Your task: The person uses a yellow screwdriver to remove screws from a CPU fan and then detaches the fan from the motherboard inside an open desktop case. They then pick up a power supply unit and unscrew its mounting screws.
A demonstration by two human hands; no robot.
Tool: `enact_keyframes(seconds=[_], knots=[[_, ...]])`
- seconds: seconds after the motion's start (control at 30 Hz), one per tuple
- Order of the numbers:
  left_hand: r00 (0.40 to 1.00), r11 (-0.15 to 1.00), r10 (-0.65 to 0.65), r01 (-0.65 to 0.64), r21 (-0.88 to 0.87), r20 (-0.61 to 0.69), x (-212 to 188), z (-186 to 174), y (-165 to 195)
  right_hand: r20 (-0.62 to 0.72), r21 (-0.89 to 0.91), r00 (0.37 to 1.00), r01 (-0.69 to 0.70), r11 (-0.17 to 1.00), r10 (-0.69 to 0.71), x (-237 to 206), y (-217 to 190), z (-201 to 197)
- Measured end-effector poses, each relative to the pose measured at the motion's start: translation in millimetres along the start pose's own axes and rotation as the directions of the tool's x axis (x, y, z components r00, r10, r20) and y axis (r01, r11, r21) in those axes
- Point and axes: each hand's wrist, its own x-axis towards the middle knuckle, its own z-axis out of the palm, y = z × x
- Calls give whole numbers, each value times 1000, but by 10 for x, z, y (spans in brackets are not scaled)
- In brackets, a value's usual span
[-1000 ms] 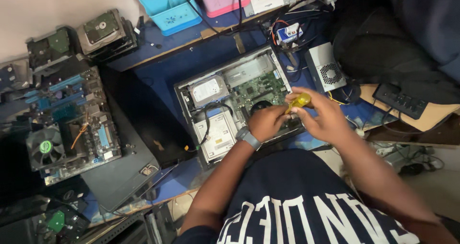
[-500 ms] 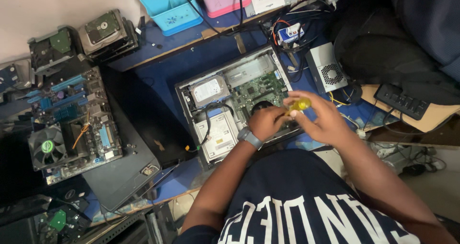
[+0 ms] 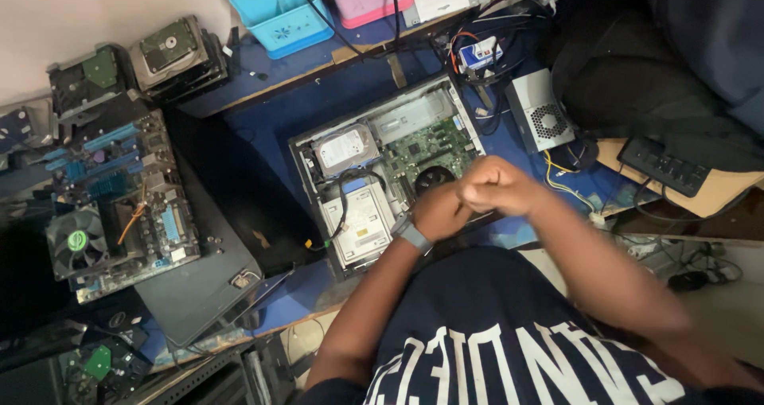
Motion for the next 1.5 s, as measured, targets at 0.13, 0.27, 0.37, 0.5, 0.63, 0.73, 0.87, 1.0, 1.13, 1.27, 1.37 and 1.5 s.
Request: enact_keyframes(seconds=[0.13, 0.27, 0.37, 0.5, 0.63, 0.73, 0.87, 1.0, 1.13, 1.27, 1.37, 1.5], knots=[[996, 997, 34, -29, 69, -80, -14, 134, -64, 199, 175, 976, -129, 976, 93, 109, -245, -230], [947, 998, -30, 47, 45, -318, -19, 194, -9, -560, -95, 828, -16, 995, -40, 207, -247, 363], [969, 968, -202, 220, 124, -141, -29, 132, 74, -699, -551, 550, -5, 834, -458, 223, -103, 866], [969, 993, -112, 115, 1, -219, -143, 99, 159, -542, -565, 714, 81, 821, -443, 108, 67, 684], [989, 994, -35, 49, 93, -147, -151, 199, 66, 289, 368, 955, -172, 914, 63, 120, 98, -148], [974, 965, -152, 183, 188, -165, -144, 365, 49, 572, 341, 819, -281, 897, 39, 196, 27, -324], [801, 806, -545, 582, 111, -247, -127, 408, 119, -329, 12, 942, -71, 997, 71, 184, -65, 351], [898, 950, -312, 287, -124, -309, -134, 290, 269, -586, -443, 720, 98, 891, -371, 159, 4, 864], [966, 987, -133, 149, 59, -221, -195, 95, 282, -169, -319, 976, 79, 944, -139, 157, 52, 239], [971, 969, -140, 174, 173, -192, -244, 131, 152, 403, 177, 907, -212, 961, 125, 249, -19, -259], [932, 927, -185, 270, 259, -312, -238, 227, 60, -44, -32, 997, -61, 998, 60, 276, -167, 40], [912, 950, -227, 284, 127, -340, -257, 183, 72, -470, -657, 704, 123, 744, -532, 300, -253, 793]])
